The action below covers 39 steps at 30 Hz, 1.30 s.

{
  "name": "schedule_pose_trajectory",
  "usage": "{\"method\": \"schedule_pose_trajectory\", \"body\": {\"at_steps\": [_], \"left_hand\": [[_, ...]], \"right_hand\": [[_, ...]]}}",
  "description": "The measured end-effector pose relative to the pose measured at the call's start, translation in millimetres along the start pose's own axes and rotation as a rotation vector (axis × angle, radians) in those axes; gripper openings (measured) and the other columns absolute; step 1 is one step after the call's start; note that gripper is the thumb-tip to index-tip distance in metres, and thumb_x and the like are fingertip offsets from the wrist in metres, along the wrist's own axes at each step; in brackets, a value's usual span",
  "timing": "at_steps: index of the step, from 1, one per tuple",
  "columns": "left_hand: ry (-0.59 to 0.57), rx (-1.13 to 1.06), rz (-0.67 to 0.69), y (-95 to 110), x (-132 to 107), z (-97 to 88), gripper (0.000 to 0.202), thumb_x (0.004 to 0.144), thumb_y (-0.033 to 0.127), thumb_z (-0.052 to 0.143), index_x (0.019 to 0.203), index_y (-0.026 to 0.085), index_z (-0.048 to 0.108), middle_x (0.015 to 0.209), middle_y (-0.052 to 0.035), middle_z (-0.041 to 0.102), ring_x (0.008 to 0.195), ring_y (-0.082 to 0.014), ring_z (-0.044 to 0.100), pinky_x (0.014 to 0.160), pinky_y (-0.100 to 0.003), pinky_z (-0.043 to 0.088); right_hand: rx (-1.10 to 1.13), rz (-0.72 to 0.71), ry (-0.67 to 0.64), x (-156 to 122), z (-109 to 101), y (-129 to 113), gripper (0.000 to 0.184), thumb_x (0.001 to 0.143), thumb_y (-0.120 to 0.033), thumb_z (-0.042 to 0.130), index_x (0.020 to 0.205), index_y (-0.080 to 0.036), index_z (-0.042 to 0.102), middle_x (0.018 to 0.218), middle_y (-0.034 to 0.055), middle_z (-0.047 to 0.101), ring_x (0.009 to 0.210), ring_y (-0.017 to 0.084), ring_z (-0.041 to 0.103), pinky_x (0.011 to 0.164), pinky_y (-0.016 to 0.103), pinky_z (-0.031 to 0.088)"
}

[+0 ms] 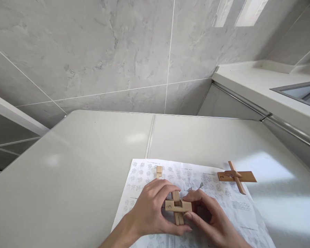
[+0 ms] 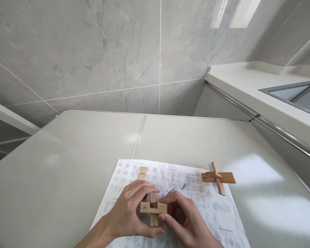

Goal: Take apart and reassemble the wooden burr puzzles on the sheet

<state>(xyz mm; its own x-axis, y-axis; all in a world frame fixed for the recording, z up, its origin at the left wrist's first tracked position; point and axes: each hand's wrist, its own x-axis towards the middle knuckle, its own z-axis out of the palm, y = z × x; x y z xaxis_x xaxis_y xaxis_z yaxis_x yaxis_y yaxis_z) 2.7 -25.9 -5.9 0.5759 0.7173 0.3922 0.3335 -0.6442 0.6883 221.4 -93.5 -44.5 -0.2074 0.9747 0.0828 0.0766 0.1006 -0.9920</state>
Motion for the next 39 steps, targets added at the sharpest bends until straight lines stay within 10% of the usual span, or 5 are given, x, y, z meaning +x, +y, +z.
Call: {"method": "schedule_pose_trajectory", "body": {"at_steps": [39], "left_hand": [[0.018, 0.017, 0.064, 1, -2, 3.0, 0.063, 0.081, 0.067, 0.086, 0.121, 0.023, 0.067, 0.1, -0.0078, 0.081, 0.084, -0.0272, 0.079, 0.074, -0.04, 0.065]], "right_hand": [[-0.113, 0.046, 0.011, 5, -2, -6, 0.023, 0.109, -0.045, 0.061, 0.111, -0.024, 0.068, 0.084, 0.0071, 0.075, 0.07, 0.023, 0.066, 0.059, 0.032, 0.047]]}}
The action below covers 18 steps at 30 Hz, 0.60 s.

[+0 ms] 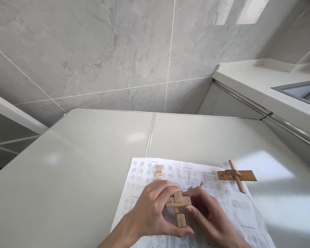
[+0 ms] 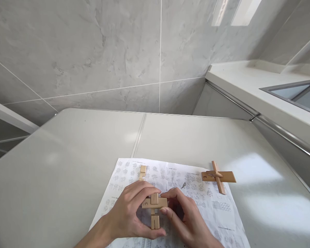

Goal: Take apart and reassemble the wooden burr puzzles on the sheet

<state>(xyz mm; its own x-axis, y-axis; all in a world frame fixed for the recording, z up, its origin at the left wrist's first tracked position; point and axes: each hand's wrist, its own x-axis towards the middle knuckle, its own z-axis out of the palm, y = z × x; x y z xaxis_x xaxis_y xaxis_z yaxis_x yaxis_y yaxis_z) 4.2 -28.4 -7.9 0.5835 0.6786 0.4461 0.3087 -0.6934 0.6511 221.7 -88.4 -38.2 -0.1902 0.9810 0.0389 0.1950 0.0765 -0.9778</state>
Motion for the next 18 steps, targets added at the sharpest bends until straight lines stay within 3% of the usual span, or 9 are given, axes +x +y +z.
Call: {"method": "schedule_pose_trajectory", "body": {"at_steps": [5, 11, 18], "left_hand": [[-0.008, -0.008, -0.004, 1, -1, -0.5, 0.064, 0.081, 0.068, 0.085, 0.123, 0.023, 0.066, 0.102, -0.0079, 0.081, 0.085, -0.0272, 0.079, 0.075, -0.04, 0.065], [-0.101, -0.038, -0.069, 3, 4, -7.1, 0.066, 0.085, 0.07, 0.083, 0.127, 0.023, 0.064, 0.108, -0.0076, 0.078, 0.094, -0.0268, 0.075, 0.093, -0.045, 0.062], [-0.132, -0.059, -0.113, 2, 5, -12.7, 0.068, 0.084, 0.069, 0.085, 0.13, 0.024, 0.064, 0.111, -0.0084, 0.076, 0.097, -0.0278, 0.07, 0.098, -0.047, 0.058]], "right_hand": [[0.004, 0.009, -0.007, 0, 1, -1, 0.024, 0.11, -0.046, 0.059, 0.111, -0.024, 0.067, 0.084, 0.0068, 0.074, 0.069, 0.022, 0.065, 0.06, 0.032, 0.046], [0.036, 0.037, -0.011, 1, -2, -4, 0.026, 0.111, -0.049, 0.058, 0.113, -0.025, 0.066, 0.082, 0.0041, 0.071, 0.076, 0.024, 0.069, 0.064, 0.033, 0.048], [0.095, 0.076, 0.001, 5, -4, -8, 0.031, 0.111, -0.054, 0.058, 0.119, -0.025, 0.064, 0.084, 0.0028, 0.071, 0.073, 0.021, 0.065, 0.064, 0.031, 0.049]]}}
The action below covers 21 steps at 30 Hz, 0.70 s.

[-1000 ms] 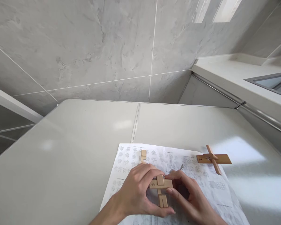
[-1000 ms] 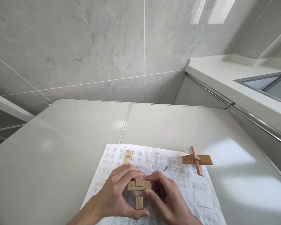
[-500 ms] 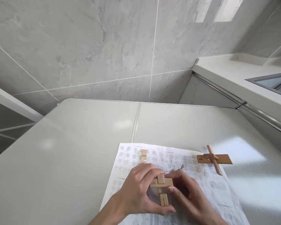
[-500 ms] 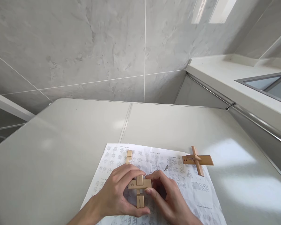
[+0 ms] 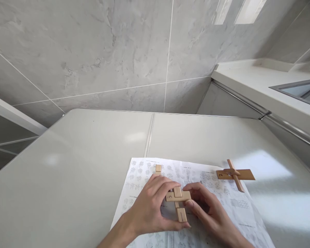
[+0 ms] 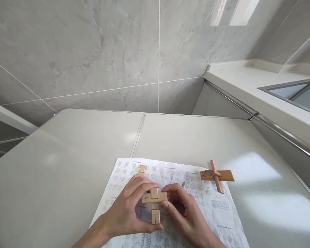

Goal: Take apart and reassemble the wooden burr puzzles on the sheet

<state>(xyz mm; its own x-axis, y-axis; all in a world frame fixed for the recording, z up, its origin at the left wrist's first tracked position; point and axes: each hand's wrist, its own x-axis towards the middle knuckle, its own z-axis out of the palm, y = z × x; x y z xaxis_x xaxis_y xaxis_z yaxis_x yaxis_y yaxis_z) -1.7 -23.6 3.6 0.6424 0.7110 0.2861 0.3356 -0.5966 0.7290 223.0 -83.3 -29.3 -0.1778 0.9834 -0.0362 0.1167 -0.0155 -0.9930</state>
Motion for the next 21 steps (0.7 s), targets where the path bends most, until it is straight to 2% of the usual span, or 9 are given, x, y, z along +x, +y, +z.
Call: {"method": "schedule_pose_trajectory", "body": {"at_steps": [3, 5, 7, 9, 11, 13, 17, 21], "left_hand": [[0.082, -0.005, -0.072, -1, 1, -2.4, 0.072, 0.08, 0.069, 0.089, 0.13, 0.025, 0.064, 0.113, -0.0078, 0.076, 0.107, -0.0307, 0.069, 0.114, -0.057, 0.049], [0.164, -0.029, -0.158, -2, 3, -5.2, 0.069, 0.078, 0.065, 0.091, 0.128, 0.025, 0.066, 0.113, -0.0069, 0.076, 0.113, -0.0325, 0.068, 0.122, -0.062, 0.04], [0.221, -0.095, -0.282, 0, 6, -8.5, 0.06, 0.08, 0.06, 0.092, 0.123, 0.026, 0.067, 0.117, -0.0072, 0.076, 0.116, -0.0335, 0.068, 0.118, -0.06, 0.045], [0.242, -0.18, -0.4, 2, 8, -11.4, 0.052, 0.082, 0.052, 0.09, 0.122, 0.027, 0.068, 0.124, -0.008, 0.075, 0.118, -0.0334, 0.068, 0.106, -0.052, 0.054], [0.225, -0.253, -0.471, 5, 11, -13.3, 0.047, 0.083, 0.045, 0.089, 0.121, 0.027, 0.069, 0.127, -0.0074, 0.074, 0.117, -0.0317, 0.07, 0.099, -0.046, 0.057], [0.174, -0.3, -0.496, 8, 12, -13.7, 0.048, 0.081, 0.041, 0.09, 0.121, 0.027, 0.07, 0.123, -0.0061, 0.074, 0.113, -0.0301, 0.071, 0.097, -0.044, 0.057], [0.008, -0.387, -0.494, 10, 12, -12.4, 0.053, 0.074, 0.045, 0.096, 0.117, 0.026, 0.072, 0.112, -0.0043, 0.075, 0.101, -0.0276, 0.07, 0.093, -0.042, 0.056], [-0.055, -0.585, -0.495, 9, 10, -14.3, 0.053, 0.077, 0.048, 0.094, 0.121, 0.027, 0.073, 0.12, -0.0052, 0.075, 0.109, -0.0281, 0.069, 0.099, -0.041, 0.055]], "right_hand": [[0.048, -0.008, 0.022, 2, 1, -2, 0.032, 0.112, -0.055, 0.055, 0.127, -0.027, 0.061, 0.088, 0.0018, 0.07, 0.067, 0.018, 0.06, 0.06, 0.029, 0.048], [0.04, -0.01, 0.015, 2, 2, -2, 0.03, 0.113, -0.053, 0.055, 0.126, -0.027, 0.061, 0.087, 0.0009, 0.068, 0.064, 0.017, 0.058, 0.059, 0.028, 0.047], [-0.005, -0.011, -0.004, 2, 2, -1, 0.026, 0.113, -0.05, 0.054, 0.12, -0.027, 0.063, 0.083, 0.0006, 0.068, 0.065, 0.017, 0.058, 0.059, 0.028, 0.046], [-0.055, -0.014, -0.025, 2, 1, -1, 0.024, 0.114, -0.047, 0.053, 0.115, -0.026, 0.064, 0.079, 0.0005, 0.069, 0.066, 0.018, 0.06, 0.059, 0.029, 0.044], [-0.088, -0.017, -0.036, 1, 1, -1, 0.025, 0.115, -0.046, 0.051, 0.111, -0.025, 0.064, 0.077, 0.0006, 0.069, 0.065, 0.018, 0.06, 0.058, 0.029, 0.044], [-0.108, -0.025, -0.032, 2, 1, -1, 0.025, 0.115, -0.044, 0.05, 0.109, -0.025, 0.065, 0.076, 0.0005, 0.069, 0.064, 0.018, 0.06, 0.058, 0.029, 0.044], [-0.15, -0.07, 0.021, 3, 2, 0, 0.025, 0.115, -0.04, 0.05, 0.102, -0.025, 0.065, 0.08, 0.0006, 0.07, 0.066, 0.018, 0.063, 0.06, 0.029, 0.047], [-0.238, -0.138, 0.119, 5, 3, 4, 0.015, 0.113, -0.032, 0.053, 0.104, -0.026, 0.064, 0.083, 0.0004, 0.067, 0.068, 0.018, 0.062, 0.06, 0.029, 0.051]]}}
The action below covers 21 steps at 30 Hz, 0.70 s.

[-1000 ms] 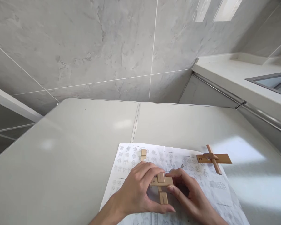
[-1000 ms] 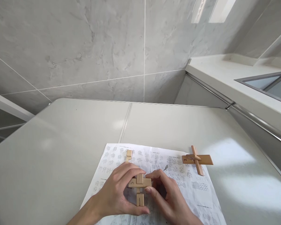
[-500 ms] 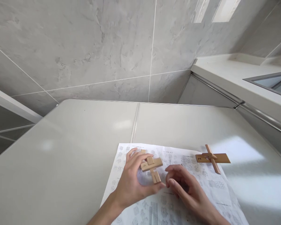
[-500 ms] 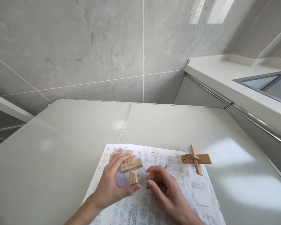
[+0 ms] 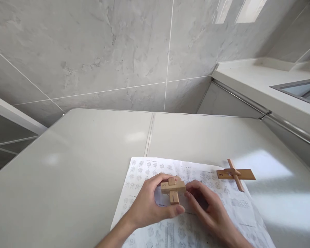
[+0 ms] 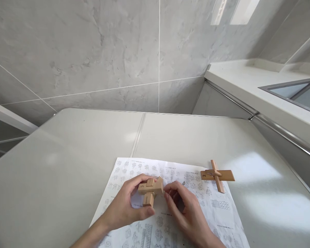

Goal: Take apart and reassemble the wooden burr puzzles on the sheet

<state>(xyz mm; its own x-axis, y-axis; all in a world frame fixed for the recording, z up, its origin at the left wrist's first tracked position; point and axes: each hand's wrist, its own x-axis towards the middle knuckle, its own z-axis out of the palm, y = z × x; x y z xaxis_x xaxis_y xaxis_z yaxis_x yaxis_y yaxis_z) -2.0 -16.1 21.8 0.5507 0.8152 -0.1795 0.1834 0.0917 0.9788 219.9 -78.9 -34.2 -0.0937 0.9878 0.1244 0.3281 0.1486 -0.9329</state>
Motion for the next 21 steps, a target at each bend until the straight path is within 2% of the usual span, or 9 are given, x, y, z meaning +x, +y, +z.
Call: {"method": "schedule_pose_trajectory", "body": {"at_steps": [2, 6, 9, 13, 16, 21], "left_hand": [[0.013, -0.09, -0.021, 0, 0, -2.5, 0.049, 0.083, 0.051, 0.089, 0.122, 0.027, 0.072, 0.12, -0.0057, 0.075, 0.112, -0.0282, 0.07, 0.101, -0.041, 0.054], [0.156, -0.138, -0.052, 1, -1, -5.2, 0.052, 0.086, 0.053, 0.087, 0.127, 0.027, 0.07, 0.131, -0.0078, 0.072, 0.126, -0.0317, 0.067, 0.104, -0.041, 0.054], [0.216, -0.123, -0.065, 1, -1, -4.0, 0.055, 0.085, 0.048, 0.09, 0.132, 0.028, 0.067, 0.14, -0.0077, 0.069, 0.135, -0.033, 0.063, 0.109, -0.041, 0.052], [0.234, -0.111, -0.07, 1, 0, -1.2, 0.06, 0.082, 0.045, 0.093, 0.133, 0.029, 0.065, 0.143, -0.0075, 0.069, 0.138, -0.0336, 0.062, 0.108, -0.041, 0.054], [0.231, -0.083, -0.058, 1, 0, 0.3, 0.059, 0.082, 0.045, 0.093, 0.132, 0.028, 0.065, 0.142, -0.0079, 0.069, 0.135, -0.0336, 0.063, 0.107, -0.042, 0.056], [0.257, 0.01, 0.002, 1, 0, 3.4, 0.057, 0.081, 0.038, 0.093, 0.13, 0.028, 0.066, 0.137, -0.0077, 0.07, 0.129, -0.0325, 0.067, 0.107, -0.044, 0.056]], "right_hand": [[-0.084, -0.047, 0.044, 0, 0, 5, 0.008, 0.11, -0.028, 0.057, 0.113, -0.027, 0.064, 0.096, 0.0032, 0.068, 0.076, 0.02, 0.065, 0.066, 0.031, 0.056], [-0.283, -0.114, 0.031, -2, 0, 15, 0.042, 0.1, -0.029, 0.07, 0.141, -0.031, 0.058, 0.133, 0.0109, 0.063, 0.113, 0.029, 0.07, 0.091, 0.042, 0.066], [-0.378, -0.13, -0.019, -4, 1, 16, 0.062, 0.098, -0.03, 0.073, 0.155, -0.033, 0.05, 0.148, 0.0133, 0.056, 0.136, 0.036, 0.061, 0.106, 0.052, 0.064], [-0.454, -0.215, -0.09, -5, 3, 12, 0.066, 0.105, -0.025, 0.063, 0.166, -0.034, 0.039, 0.165, 0.011, 0.05, 0.153, 0.039, 0.044, 0.118, 0.064, 0.054], [-0.457, -0.269, -0.106, -3, 4, 10, 0.056, 0.109, -0.019, 0.055, 0.163, -0.033, 0.044, 0.16, 0.0109, 0.057, 0.153, 0.038, 0.043, 0.118, 0.064, 0.053], [-0.375, -0.231, -0.043, 0, 5, 11, 0.032, 0.112, -0.019, 0.053, 0.141, -0.029, 0.061, 0.129, 0.0131, 0.069, 0.123, 0.033, 0.064, 0.098, 0.051, 0.064]]}}
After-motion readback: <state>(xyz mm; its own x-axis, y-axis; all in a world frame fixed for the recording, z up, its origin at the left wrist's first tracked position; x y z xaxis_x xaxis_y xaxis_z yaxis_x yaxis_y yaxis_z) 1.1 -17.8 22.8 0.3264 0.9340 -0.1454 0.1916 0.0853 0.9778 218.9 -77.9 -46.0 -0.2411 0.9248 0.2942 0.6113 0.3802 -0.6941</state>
